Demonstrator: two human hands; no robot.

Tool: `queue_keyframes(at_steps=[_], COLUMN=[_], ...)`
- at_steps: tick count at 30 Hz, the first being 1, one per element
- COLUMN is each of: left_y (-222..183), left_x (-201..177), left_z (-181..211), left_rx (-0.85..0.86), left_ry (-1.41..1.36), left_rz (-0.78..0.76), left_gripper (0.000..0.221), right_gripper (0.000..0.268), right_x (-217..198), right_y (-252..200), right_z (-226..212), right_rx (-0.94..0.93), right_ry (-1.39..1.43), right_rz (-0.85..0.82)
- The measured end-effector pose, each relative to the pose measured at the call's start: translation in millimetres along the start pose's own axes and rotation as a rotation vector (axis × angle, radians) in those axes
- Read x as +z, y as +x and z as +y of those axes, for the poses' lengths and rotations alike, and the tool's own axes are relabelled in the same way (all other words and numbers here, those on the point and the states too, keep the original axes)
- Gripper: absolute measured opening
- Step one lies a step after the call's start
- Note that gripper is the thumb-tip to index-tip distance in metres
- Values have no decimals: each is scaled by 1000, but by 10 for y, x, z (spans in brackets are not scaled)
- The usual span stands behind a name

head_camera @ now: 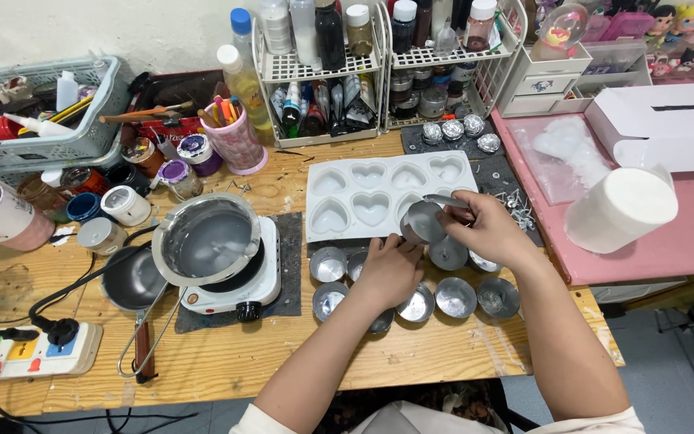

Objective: Cleaning residue from small metal candle tins using a spoon.

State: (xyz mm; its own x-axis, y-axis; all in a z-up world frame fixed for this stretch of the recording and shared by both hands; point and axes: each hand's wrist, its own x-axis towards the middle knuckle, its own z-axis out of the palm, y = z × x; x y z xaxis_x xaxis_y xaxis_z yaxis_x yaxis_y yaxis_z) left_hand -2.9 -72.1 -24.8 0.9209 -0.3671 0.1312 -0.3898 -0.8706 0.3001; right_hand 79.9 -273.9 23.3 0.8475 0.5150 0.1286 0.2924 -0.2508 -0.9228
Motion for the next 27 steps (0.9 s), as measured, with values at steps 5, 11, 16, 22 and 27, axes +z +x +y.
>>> queue_keyframes(at_steps=[5, 11, 16, 22, 27], left_y=[-34, 99, 113, 65, 22], left_x=[-316, -408, -366, -472, -584], left_z=[-160, -298, -264, -534, -530], left_rx=[-175, -301, -361, -505, -334], left_ry=[-325, -1417, -1560, -1717, -1988], left_rz=[-68, 115, -30, 578, 733], left_gripper=[34, 56, 71, 65, 59], right_gripper=[10, 9, 16, 7, 38], right_x=[73, 189, 270, 80, -52], right_y=[-27, -45, -72, -55, -38], right_z=[-230, -252, -294, -312, -320], right_rx=[5, -10, -77, -152, -229], right_ry=[-24, -112, -215, 139, 713], right_rz=[49, 142, 102, 437, 615])
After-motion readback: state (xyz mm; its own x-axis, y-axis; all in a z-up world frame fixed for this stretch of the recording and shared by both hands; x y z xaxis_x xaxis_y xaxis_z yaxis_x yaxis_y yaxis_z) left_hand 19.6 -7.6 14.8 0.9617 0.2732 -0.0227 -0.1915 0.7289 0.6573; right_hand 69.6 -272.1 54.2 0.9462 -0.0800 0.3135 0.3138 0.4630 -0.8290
